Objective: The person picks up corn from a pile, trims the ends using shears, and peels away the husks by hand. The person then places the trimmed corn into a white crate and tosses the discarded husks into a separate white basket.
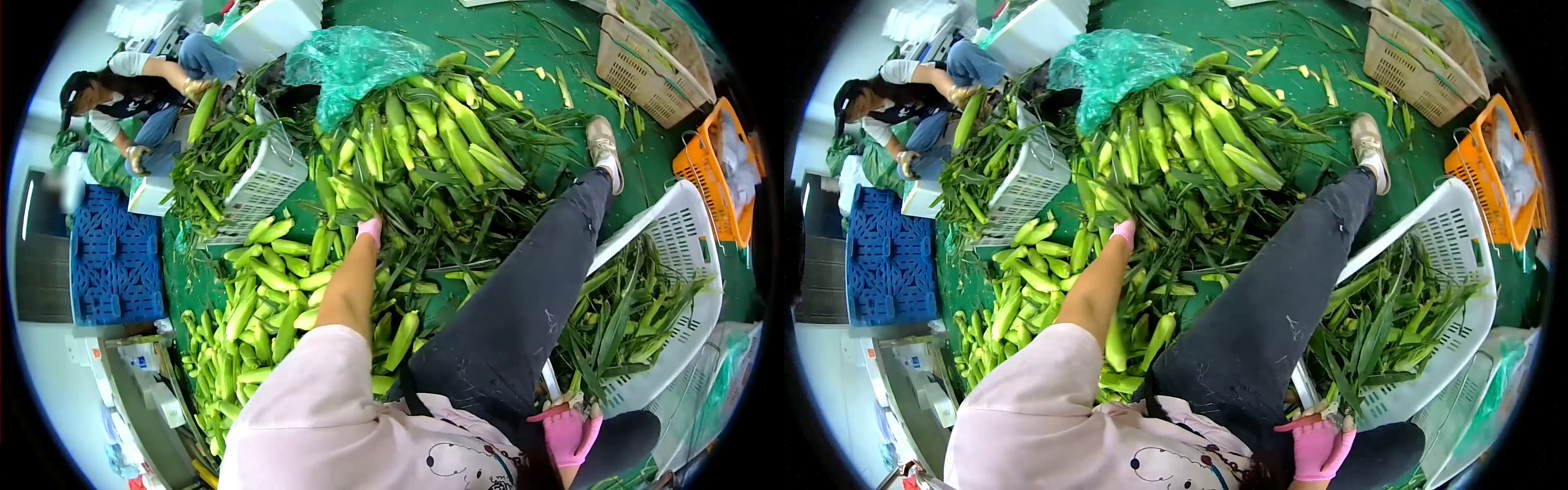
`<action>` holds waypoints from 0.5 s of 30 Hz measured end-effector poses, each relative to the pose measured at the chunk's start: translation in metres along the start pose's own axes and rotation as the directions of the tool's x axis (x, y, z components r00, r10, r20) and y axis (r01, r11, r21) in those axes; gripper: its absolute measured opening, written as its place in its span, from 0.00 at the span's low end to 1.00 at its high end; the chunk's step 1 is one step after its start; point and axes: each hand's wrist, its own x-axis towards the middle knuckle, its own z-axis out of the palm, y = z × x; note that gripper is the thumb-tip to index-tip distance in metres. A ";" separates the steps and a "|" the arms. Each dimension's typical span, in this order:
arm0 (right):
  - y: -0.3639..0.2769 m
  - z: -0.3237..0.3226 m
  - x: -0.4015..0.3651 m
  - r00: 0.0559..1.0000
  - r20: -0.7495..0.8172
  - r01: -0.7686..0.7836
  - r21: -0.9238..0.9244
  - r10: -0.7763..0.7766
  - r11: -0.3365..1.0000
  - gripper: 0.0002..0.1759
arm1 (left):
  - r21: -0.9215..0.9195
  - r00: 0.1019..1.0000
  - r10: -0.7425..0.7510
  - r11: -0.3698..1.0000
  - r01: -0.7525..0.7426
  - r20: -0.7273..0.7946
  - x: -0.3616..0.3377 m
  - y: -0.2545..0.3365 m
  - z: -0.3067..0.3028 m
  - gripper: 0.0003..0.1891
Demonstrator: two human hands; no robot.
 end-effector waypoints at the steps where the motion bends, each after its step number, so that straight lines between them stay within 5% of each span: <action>1: 0.000 -0.005 -0.005 1.000 0.008 0.006 -0.005 -0.006 1.000 0.27 | -0.137 0.989 -0.056 0.988 0.075 0.138 -0.024 0.007 0.002 0.30; 3: 0.007 0.036 -0.006 0.998 -0.040 0.041 -0.057 -0.043 0.998 0.28 | -0.248 0.942 -0.104 0.950 0.189 0.320 -0.090 0.015 -0.010 0.31; 6: 0.011 0.073 -0.006 0.998 -0.022 0.064 -0.106 -0.067 0.992 0.35 | -0.226 0.928 -0.144 0.946 0.231 0.344 -0.229 0.023 -0.024 0.28; 9: 0.004 0.099 -0.012 0.982 0.150 0.153 -0.293 -0.113 0.944 0.44 | -0.058 0.832 0.309 0.946 -0.319 0.461 -0.312 0.006 -0.019 0.32; 11: -0.013 0.114 -0.006 0.950 0.292 0.249 -0.503 -0.109 0.827 0.44 | -0.082 0.654 0.517 0.814 -0.575 0.553 -0.364 0.031 0.019 0.43; 14: -0.052 0.143 -0.010 0.970 0.239 0.221 -0.820 -0.035 0.528 0.50 | 0.129 0.539 0.490 0.647 -0.752 0.685 -0.414 0.048 0.078 0.43; 15: -0.065 0.159 -0.014 0.981 0.192 0.182 -0.886 -0.019 0.426 0.52 | 0.187 0.416 0.549 0.425 -0.886 0.724 -0.436 0.053 0.098 0.42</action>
